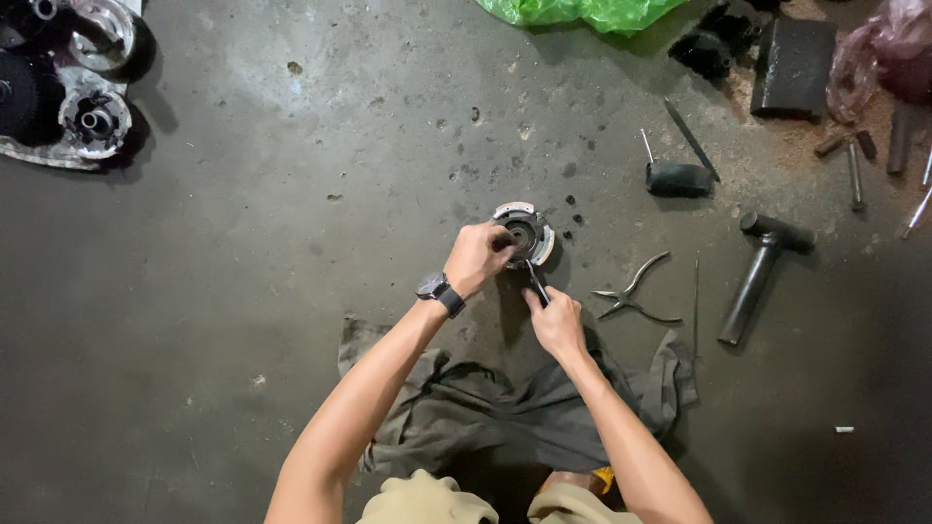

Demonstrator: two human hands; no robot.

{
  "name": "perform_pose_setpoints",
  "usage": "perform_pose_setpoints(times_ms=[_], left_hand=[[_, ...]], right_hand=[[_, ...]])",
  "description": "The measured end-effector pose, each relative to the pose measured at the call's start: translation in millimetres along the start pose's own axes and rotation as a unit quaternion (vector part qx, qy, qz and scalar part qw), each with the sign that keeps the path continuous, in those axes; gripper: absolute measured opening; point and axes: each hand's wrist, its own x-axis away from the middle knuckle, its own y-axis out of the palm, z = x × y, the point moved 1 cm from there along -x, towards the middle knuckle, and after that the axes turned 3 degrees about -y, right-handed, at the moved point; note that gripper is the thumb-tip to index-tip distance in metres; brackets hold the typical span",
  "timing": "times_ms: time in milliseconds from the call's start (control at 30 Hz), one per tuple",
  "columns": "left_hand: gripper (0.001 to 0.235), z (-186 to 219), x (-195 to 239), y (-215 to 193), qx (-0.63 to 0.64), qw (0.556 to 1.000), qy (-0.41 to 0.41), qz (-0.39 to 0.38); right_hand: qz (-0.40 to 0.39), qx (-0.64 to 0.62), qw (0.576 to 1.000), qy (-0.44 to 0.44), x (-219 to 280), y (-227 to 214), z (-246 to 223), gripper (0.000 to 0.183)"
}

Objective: The person sits on the floor of a repair workshop, spreads a cloth, and disassembles a round metal clutch hub assembly by hand, prying out internal shoe components with a small hand tool and pliers. They set the worked hub aside and reach for another part at the end.

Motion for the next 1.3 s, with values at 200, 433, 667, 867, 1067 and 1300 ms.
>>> perform_pose_setpoints(times_ms=[200, 433, 667, 867, 1067, 1300], left_hand=[[0.02, 14, -1, 4, -0.153, 0.986, 0.041, -0.051], [0.018, 8, -2, 19, -0.234, 0.97, 0.019, -0.061], [0.018, 5, 6, 24, -0.215, 0.976, 0.016, -0.026], [0.018, -1, 11, 26, -0.242, 0.968, 0.063, 0.003], [0.03, 13, 22, 18, -0.281, 0.952, 0.119, 0.011], [0.031, 1, 30, 26, -0.279, 0.944, 0.168, 0.053]], right_hand=[[-0.001, -0.004, 1.0, 0.018, 3, -4, -9, 0.036], [0.009, -0.002, 1.0, 0.002, 0, 1, -1, 0.035], [0.015, 0.017, 1.0, -0.005, -1, 5, 6, 0.035], [0.017, 0.016, 1.0, -0.016, -1, 3, 2, 0.037], [-0.02, -0.004, 0.999, 0.047, 1, 0, -8, 0.035], [-0.022, 0.105, 0.993, -0.042, 14, -37, -28, 0.032]])
